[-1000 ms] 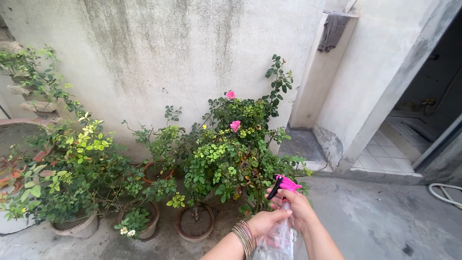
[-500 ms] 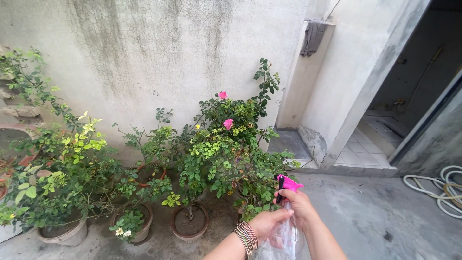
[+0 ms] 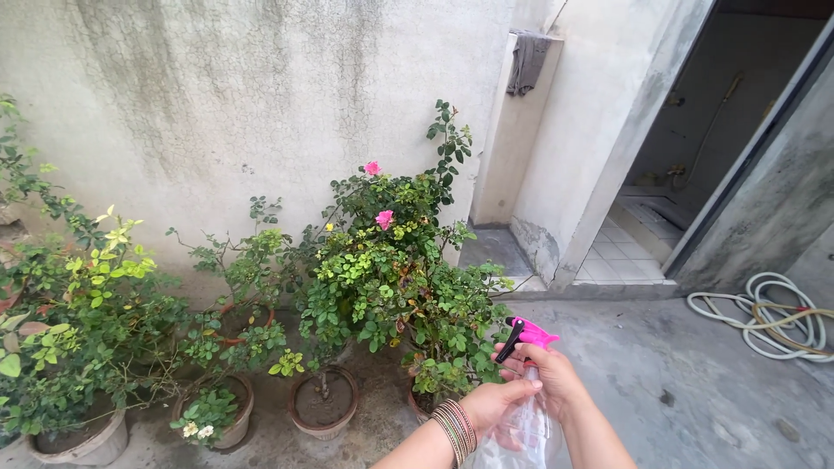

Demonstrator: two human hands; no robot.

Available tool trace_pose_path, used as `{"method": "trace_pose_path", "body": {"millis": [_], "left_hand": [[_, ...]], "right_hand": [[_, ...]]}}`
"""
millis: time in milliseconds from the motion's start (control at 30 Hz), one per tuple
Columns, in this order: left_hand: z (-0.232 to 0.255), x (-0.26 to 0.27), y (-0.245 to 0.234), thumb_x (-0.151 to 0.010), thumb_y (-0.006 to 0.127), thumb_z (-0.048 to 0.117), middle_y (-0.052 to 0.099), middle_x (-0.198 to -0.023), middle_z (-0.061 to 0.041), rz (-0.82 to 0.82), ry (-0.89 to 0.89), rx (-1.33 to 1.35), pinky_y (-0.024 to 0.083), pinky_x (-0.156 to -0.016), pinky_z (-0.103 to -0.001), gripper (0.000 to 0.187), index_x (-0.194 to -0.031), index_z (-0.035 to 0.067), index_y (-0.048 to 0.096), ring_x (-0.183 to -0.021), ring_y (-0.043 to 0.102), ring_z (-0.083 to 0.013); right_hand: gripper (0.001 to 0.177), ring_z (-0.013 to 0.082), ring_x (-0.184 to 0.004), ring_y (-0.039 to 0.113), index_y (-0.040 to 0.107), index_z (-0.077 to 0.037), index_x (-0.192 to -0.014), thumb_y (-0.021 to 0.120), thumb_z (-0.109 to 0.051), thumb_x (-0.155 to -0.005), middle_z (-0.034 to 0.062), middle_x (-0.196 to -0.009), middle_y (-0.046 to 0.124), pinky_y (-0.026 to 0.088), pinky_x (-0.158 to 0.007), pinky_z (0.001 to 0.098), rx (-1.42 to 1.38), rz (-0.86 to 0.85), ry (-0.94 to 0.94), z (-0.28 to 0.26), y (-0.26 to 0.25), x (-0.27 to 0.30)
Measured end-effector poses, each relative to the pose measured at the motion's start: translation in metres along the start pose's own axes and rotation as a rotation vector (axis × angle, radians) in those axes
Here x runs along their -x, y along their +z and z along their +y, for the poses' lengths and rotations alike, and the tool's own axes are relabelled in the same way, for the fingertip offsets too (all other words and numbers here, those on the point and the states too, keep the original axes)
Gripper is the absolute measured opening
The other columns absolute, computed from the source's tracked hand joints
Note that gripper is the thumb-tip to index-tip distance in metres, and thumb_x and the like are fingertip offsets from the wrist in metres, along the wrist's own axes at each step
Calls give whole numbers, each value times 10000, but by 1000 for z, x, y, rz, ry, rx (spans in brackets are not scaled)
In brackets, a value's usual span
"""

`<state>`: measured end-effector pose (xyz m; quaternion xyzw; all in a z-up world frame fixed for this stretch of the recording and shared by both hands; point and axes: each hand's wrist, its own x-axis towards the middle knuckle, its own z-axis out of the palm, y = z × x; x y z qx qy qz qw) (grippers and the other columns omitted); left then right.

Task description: The person uses a handheld spray bottle to mist water onto a row of potted plants, including several rose bushes with pink flowers.

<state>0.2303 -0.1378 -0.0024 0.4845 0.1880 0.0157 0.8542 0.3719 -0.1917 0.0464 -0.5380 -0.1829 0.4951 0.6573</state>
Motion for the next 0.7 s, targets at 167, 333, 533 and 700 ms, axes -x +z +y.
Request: {"method": "trace_pose_path", "body": {"millis": [167, 333, 533, 700], "left_hand": [[6, -14, 11, -933, 683, 567, 697, -1120, 2, -2, 14, -29, 599, -734, -454, 560, -1282, 130, 649, -1002, 693, -151], [-6, -56, 16, -966, 693, 594, 703, -1115, -72, -8, 30, -42, 608, -737, -447, 636, -1293, 50, 666, -980, 702, -208], [9, -86, 47, -936, 693, 577, 724, -1080, -52, 20, 17, -40, 606, -738, -447, 580, -1255, 92, 690, -945, 716, -187], [2, -133, 54, -951, 716, 569, 716, -1097, -46, 1, -4, 37, 621, -782, -419, 586, -1269, 78, 681, -952, 718, -186]], "right_hand": [[248, 266, -867, 737, 694, 23, -1048, 666, -167, -892, 166, -992, 755, 546, -655, 372, 83, 24, -37, 8, -42, -40], [211, 277, -861, 719, 695, -4, -1021, 682, -178, -903, 170, -990, 744, 518, -636, 377, 149, 70, -52, -3, -70, -45], [256, 259, -978, 748, 685, 10, -1067, 595, -123, -868, 186, -1081, 788, 615, -792, 385, 61, 6, -26, -46, -84, -33], [241, 271, -1008, 752, 657, 32, -1078, 599, -73, -868, 153, -1115, 778, 607, -789, 393, 24, -1, 7, -66, -115, -48]]}}
